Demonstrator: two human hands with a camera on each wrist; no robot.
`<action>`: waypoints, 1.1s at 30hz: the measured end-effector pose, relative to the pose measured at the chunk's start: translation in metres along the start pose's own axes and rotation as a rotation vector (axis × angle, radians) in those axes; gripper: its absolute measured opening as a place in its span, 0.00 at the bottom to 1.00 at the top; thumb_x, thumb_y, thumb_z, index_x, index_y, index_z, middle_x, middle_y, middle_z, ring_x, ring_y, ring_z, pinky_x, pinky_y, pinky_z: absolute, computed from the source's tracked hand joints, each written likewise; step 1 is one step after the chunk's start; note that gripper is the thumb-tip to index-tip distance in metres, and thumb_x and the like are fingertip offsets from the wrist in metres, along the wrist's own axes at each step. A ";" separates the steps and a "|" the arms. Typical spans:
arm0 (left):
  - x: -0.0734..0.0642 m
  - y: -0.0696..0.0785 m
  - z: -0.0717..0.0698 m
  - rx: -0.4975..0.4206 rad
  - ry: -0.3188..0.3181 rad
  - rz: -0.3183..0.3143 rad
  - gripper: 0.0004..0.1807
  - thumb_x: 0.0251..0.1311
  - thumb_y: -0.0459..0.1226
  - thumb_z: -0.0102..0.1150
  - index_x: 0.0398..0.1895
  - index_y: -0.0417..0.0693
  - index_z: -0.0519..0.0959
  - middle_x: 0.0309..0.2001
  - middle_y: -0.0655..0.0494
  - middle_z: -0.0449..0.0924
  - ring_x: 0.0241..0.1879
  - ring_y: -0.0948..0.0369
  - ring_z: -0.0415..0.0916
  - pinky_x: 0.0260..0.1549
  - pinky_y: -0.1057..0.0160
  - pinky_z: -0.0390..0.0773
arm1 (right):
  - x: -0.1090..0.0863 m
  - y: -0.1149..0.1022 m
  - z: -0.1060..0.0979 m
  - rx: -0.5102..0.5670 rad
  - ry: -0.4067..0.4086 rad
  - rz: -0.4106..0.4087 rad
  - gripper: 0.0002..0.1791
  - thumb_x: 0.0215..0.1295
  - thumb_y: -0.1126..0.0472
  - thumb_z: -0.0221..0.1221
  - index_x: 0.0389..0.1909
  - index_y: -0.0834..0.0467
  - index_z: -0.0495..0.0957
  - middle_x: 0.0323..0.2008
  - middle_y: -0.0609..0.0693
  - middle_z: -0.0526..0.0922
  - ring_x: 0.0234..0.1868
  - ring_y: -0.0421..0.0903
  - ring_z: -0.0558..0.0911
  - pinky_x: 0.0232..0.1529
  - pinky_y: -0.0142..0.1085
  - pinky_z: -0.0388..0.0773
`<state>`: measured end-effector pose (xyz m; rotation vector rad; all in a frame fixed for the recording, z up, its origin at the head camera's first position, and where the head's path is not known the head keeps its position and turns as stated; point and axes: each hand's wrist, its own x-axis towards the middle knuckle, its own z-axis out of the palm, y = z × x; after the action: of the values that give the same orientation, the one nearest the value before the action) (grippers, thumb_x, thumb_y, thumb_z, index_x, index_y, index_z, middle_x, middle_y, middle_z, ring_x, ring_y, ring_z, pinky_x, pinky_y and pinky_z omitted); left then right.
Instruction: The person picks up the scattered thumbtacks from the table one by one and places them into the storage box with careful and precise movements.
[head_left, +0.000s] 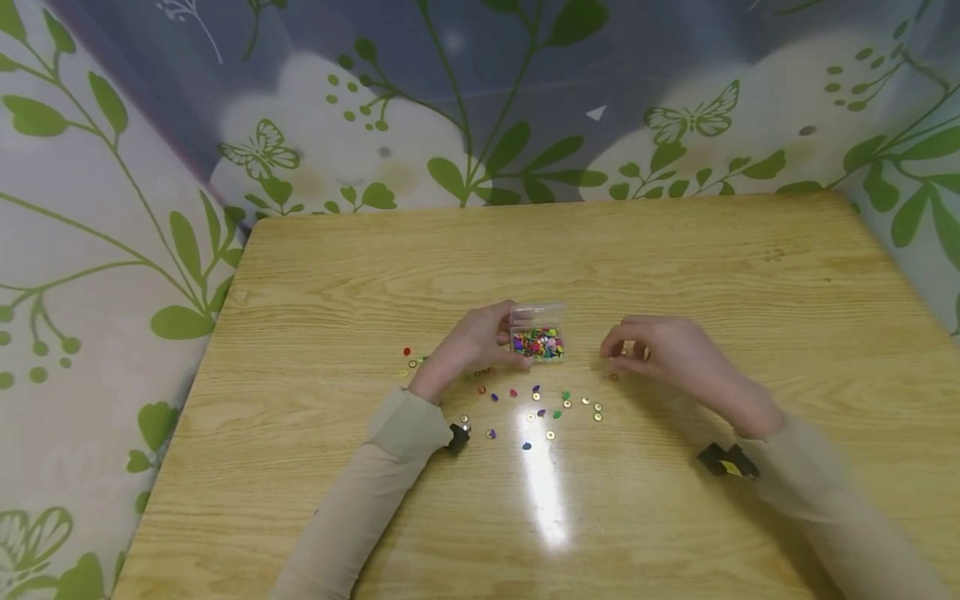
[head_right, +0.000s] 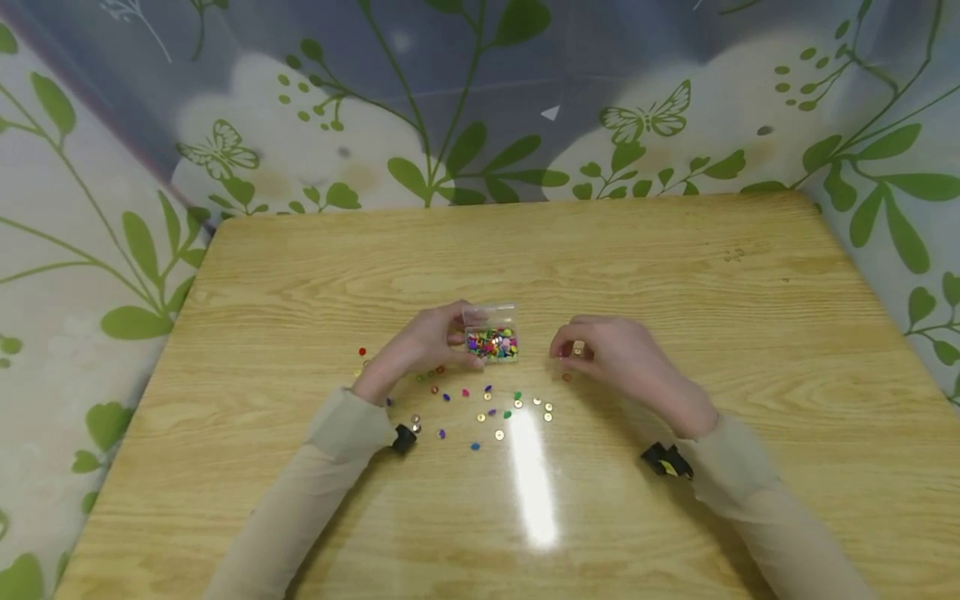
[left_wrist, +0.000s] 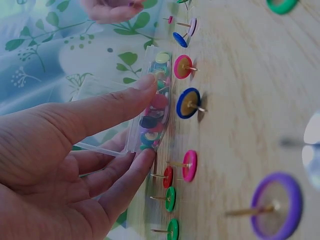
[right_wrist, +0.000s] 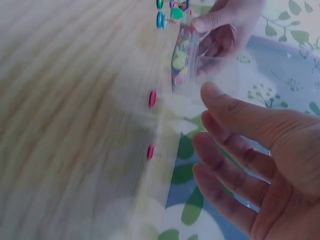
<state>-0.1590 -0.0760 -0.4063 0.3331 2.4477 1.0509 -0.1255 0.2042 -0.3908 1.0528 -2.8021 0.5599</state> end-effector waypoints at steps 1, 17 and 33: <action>0.000 0.000 0.000 0.001 0.000 0.000 0.35 0.49 0.39 0.80 0.62 0.53 0.75 0.56 0.52 0.78 0.55 0.55 0.76 0.57 0.56 0.78 | 0.003 -0.002 0.001 0.000 -0.007 -0.002 0.09 0.55 0.63 0.74 0.34 0.49 0.85 0.31 0.40 0.86 0.26 0.35 0.80 0.25 0.31 0.75; 0.001 0.000 -0.001 0.011 -0.002 0.005 0.37 0.50 0.40 0.79 0.65 0.54 0.74 0.58 0.53 0.78 0.56 0.55 0.76 0.56 0.56 0.79 | 0.050 -0.029 0.018 0.027 0.040 -0.019 0.06 0.59 0.61 0.72 0.38 0.52 0.89 0.37 0.47 0.90 0.20 0.36 0.75 0.20 0.32 0.70; 0.000 0.001 -0.001 0.044 -0.006 -0.004 0.38 0.51 0.41 0.79 0.67 0.54 0.73 0.59 0.51 0.78 0.55 0.55 0.76 0.54 0.55 0.79 | 0.066 -0.041 0.033 0.012 0.191 -0.020 0.11 0.60 0.61 0.72 0.44 0.55 0.88 0.35 0.51 0.90 0.15 0.36 0.71 0.15 0.26 0.61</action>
<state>-0.1595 -0.0765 -0.4051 0.3442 2.4684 0.9938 -0.1478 0.1226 -0.3951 0.9726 -2.6237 0.6389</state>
